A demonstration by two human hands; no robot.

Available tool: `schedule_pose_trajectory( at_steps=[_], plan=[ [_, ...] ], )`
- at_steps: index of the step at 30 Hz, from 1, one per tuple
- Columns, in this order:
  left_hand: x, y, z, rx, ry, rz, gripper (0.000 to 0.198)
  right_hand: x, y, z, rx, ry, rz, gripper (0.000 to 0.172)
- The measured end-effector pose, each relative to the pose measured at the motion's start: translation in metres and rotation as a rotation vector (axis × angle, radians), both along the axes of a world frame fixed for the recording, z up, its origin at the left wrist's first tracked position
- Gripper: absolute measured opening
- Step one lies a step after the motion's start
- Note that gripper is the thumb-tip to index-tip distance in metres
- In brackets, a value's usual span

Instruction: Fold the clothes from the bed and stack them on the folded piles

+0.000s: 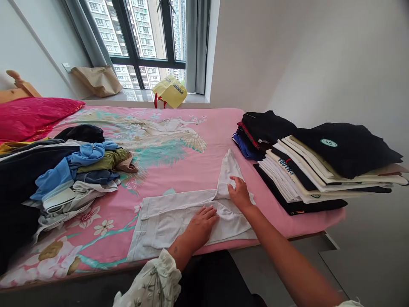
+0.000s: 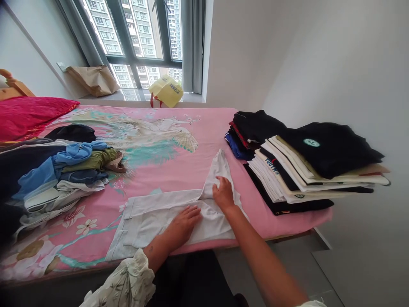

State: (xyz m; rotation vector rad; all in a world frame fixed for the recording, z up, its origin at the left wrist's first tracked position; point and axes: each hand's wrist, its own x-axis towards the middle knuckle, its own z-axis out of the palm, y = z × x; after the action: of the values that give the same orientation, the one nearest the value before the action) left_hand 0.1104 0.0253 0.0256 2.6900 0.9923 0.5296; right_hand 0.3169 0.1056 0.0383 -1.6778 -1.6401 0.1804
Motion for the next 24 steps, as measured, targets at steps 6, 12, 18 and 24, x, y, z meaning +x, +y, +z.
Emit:
schedule_pose_trajectory(
  at_steps=[6, 12, 18, 24],
  plan=[
    [0.004, -0.005, -0.019, 0.042, -0.04, 0.111, 0.043, 0.011, 0.025, 0.012, -0.001, -0.184, 0.377, 0.036],
    [0.009, 0.001, -0.009, 0.045, -0.093, 0.112, 0.039, 0.034, 0.053, -0.002, -0.19, -0.051, 0.056, 0.034],
    [0.036, 0.0, -0.01, -0.021, -0.013, 0.066, 0.038, 0.072, 0.099, -0.017, -0.38, 0.019, -0.17, 0.05],
    [0.036, -0.004, -0.014, -0.043, -0.003, 0.168, 0.048, 0.058, 0.109, -0.007, -0.336, 0.013, -0.174, 0.045]
  ],
)
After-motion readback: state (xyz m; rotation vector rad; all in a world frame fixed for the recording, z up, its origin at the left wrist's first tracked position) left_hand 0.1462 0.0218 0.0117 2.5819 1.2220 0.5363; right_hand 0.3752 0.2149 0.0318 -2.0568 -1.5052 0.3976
